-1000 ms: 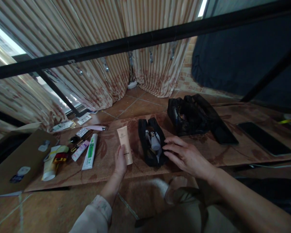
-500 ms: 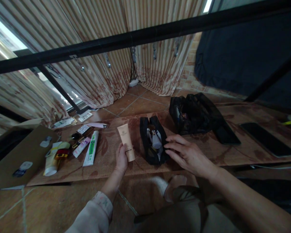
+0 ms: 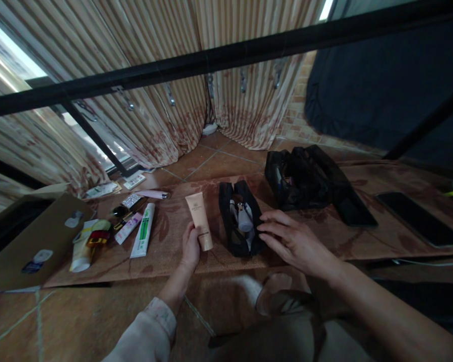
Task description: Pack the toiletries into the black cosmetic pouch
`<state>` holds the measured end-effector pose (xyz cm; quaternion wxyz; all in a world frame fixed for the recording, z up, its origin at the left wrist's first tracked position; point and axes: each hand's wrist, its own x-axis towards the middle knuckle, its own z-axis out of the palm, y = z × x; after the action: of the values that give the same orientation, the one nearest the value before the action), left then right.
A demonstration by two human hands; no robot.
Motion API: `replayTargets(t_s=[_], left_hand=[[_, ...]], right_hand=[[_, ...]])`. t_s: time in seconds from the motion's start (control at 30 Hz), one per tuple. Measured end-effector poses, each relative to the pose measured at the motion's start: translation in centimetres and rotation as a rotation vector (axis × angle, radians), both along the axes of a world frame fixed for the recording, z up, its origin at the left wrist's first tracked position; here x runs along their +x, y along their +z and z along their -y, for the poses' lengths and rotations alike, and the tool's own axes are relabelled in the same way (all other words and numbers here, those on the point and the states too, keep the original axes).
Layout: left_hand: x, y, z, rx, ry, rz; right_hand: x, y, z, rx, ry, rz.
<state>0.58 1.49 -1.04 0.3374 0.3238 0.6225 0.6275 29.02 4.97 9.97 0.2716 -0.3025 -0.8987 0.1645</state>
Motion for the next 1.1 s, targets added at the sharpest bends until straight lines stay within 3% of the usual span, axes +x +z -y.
replayTargets(t_s=[1.1], left_hand=[[0.04, 0.41, 0.44, 0.002, -0.123, 0.025]], right_hand=[[-0.06, 0.18, 0.03, 0.012, -0.005, -0.036]])
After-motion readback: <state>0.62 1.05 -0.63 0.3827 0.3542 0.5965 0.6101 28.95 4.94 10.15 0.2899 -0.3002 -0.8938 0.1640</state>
